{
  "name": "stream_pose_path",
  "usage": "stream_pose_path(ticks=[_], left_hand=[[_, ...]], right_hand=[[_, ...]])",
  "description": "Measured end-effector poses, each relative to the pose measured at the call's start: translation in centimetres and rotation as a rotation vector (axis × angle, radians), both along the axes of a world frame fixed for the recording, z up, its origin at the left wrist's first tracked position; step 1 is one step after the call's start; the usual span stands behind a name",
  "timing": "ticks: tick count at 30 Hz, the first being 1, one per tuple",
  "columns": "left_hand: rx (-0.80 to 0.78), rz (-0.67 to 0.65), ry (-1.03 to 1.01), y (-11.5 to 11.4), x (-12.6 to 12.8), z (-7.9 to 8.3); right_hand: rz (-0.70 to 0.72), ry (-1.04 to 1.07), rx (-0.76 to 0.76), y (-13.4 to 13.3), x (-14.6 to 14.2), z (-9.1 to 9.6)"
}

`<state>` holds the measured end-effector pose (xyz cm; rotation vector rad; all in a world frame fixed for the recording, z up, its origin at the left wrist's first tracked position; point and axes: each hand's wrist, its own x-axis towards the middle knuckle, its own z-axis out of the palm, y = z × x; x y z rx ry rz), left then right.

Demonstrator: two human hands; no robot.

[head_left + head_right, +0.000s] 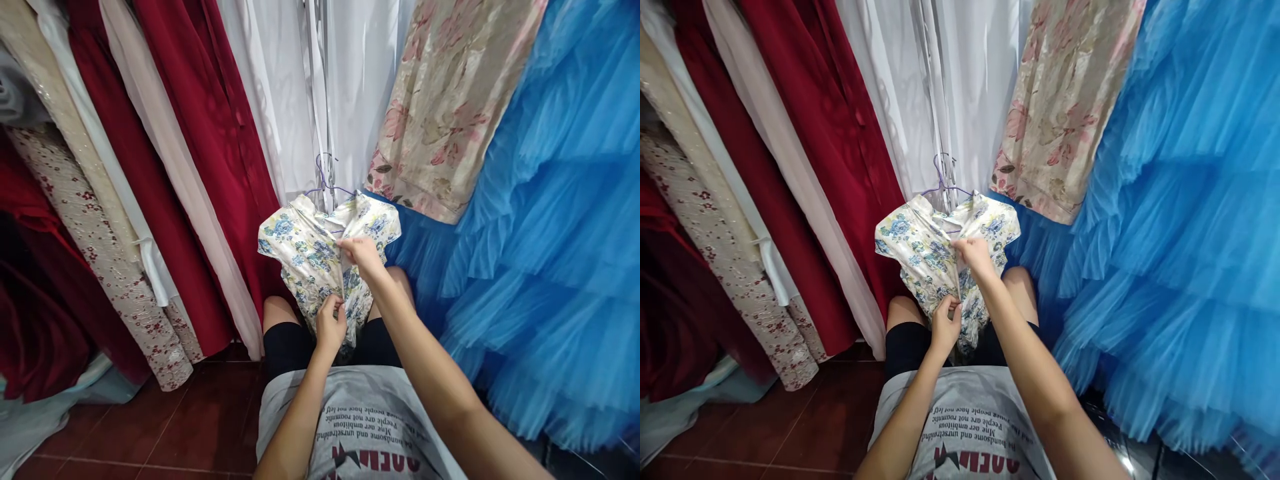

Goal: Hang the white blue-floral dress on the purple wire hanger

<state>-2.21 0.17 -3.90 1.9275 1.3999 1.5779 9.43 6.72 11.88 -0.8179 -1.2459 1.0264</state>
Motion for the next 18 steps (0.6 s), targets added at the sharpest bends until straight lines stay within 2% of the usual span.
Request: stream_pose_path(ticks=[3,5,7,9,11,13,16,18], left_hand=[[-0.06,-0.04,0.035,0.8,-1.0,-1.5],[-0.145,-0.082,0.022,1.4,-1.7,-2.7],[-0.214,-0.119,0.003,2.1,-2.3,-3.1],[-0.181,-0.125,-0.023,2.9,-2.7,-1.7],[-0.044,-0.103,-0.065,3.9,-2.9,2.0],[0.127,-0.088,-0.089,5.1,-2.9,7.5],[0.346,-0.092,-0.001,7.1,-2.8,16.1],[0.432,-0.09,0.119,8.3,-2.4,20.0]], right_hand=[[-0.075,0.046,-0.023,3.5,-1.2,4.6],[-0.091,0.064,-0.02,4.8,-1.7,6.5],[-0.078,0.071,0.007,5.1,-1.8,7.1],[-0.038,0.065,0.056,4.6,-1.6,6.7],[0.005,0.047,0.115,3.7,-1.2,6.0],[0.018,0.02,0.153,3.0,-0.8,5.6],[-0.017,-0.026,0.179,2.6,-0.4,5.8],[-0.033,-0.05,0.186,3.0,-0.3,6.0]])
